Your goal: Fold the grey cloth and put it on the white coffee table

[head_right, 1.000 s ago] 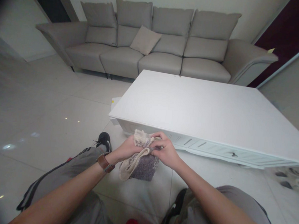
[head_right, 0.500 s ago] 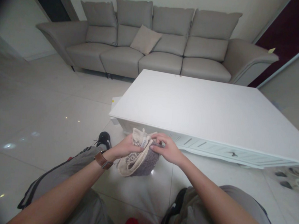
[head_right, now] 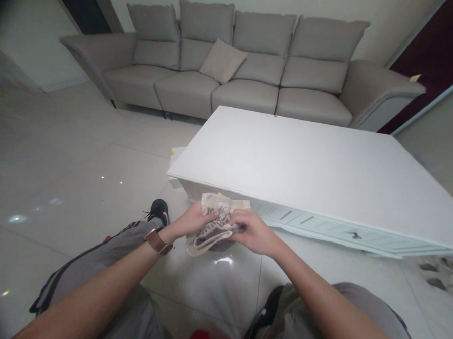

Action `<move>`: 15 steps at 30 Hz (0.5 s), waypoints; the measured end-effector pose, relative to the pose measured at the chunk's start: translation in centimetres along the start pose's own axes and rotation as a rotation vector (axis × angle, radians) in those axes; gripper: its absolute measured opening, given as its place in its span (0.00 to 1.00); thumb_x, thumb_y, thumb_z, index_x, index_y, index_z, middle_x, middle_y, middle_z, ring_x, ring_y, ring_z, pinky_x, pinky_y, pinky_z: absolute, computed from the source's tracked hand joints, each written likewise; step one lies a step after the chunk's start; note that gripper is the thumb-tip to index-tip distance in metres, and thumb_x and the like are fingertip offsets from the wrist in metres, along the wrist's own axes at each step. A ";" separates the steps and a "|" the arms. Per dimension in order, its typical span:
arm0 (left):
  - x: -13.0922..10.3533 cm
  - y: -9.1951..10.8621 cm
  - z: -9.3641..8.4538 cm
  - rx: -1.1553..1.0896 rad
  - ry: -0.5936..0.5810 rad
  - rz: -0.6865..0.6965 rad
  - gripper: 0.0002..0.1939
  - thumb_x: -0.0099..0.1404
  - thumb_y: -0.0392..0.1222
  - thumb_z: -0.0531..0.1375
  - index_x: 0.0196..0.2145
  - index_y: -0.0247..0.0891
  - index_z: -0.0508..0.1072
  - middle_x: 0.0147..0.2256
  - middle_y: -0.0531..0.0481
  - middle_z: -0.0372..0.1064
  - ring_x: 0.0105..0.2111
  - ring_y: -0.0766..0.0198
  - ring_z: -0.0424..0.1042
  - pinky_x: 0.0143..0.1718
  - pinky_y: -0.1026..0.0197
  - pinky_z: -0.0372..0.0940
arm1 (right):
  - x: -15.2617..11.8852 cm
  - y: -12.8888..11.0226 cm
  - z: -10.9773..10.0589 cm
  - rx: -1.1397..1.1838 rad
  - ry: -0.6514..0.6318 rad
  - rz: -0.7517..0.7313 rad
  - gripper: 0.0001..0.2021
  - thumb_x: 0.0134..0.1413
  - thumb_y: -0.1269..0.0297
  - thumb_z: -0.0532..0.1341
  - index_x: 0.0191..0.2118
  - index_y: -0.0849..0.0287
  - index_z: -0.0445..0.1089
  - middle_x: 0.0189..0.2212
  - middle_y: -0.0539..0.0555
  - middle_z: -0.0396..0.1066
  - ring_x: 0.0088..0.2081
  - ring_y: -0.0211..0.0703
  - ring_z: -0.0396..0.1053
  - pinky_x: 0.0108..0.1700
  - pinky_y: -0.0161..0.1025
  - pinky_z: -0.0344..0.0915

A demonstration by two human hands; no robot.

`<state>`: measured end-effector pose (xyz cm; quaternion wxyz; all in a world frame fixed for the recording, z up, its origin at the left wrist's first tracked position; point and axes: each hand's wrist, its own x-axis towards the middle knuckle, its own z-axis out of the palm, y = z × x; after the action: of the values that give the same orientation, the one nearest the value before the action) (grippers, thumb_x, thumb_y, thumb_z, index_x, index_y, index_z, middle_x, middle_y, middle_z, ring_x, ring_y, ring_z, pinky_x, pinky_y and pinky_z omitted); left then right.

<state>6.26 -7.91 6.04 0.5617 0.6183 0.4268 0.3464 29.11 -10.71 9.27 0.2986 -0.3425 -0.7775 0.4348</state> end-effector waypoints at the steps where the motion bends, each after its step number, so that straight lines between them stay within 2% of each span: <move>1: -0.1 -0.1 0.2 0.037 0.003 0.013 0.19 0.62 0.48 0.66 0.47 0.35 0.79 0.48 0.43 0.79 0.49 0.52 0.76 0.55 0.55 0.67 | 0.0 -0.5 0.2 -0.015 -0.033 -0.034 0.08 0.56 0.58 0.69 0.31 0.55 0.74 0.29 0.52 0.72 0.34 0.44 0.68 0.41 0.41 0.63; 4: -0.5 0.0 1.3 0.103 -0.034 0.052 0.16 0.65 0.45 0.63 0.46 0.34 0.79 0.46 0.44 0.80 0.48 0.53 0.76 0.53 0.56 0.67 | -0.1 -1.2 1.0 -0.020 -0.076 -0.082 0.05 0.59 0.60 0.66 0.34 0.54 0.76 0.33 0.54 0.74 0.38 0.46 0.70 0.45 0.43 0.65; 8: -1.0 0.5 2.7 0.099 -0.202 0.134 0.12 0.66 0.42 0.62 0.43 0.35 0.80 0.43 0.45 0.80 0.42 0.55 0.76 0.49 0.58 0.68 | 0.1 -0.7 1.4 -0.020 -0.011 -0.033 0.06 0.62 0.60 0.65 0.37 0.54 0.77 0.36 0.55 0.76 0.40 0.47 0.72 0.45 0.42 0.66; 12: -0.7 0.7 2.8 0.073 -0.337 0.145 0.11 0.64 0.40 0.62 0.42 0.37 0.81 0.42 0.47 0.79 0.42 0.57 0.75 0.47 0.59 0.68 | 0.2 -0.2 1.4 -0.039 0.023 0.054 0.05 0.60 0.60 0.66 0.39 0.53 0.78 0.37 0.53 0.77 0.40 0.46 0.73 0.45 0.41 0.65; 15: -0.4 0.2 2.4 0.014 -0.395 0.068 0.11 0.63 0.39 0.61 0.41 0.38 0.81 0.39 0.48 0.79 0.41 0.57 0.74 0.49 0.58 0.67 | 0.2 0.4 1.5 -0.051 0.092 0.109 0.05 0.58 0.61 0.67 0.38 0.54 0.78 0.35 0.51 0.78 0.39 0.45 0.73 0.44 0.40 0.64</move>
<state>8.35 -9.26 5.97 0.6182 0.6923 0.2894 0.2341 27.99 -11.13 8.32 0.3013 -0.4115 -0.7538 0.4144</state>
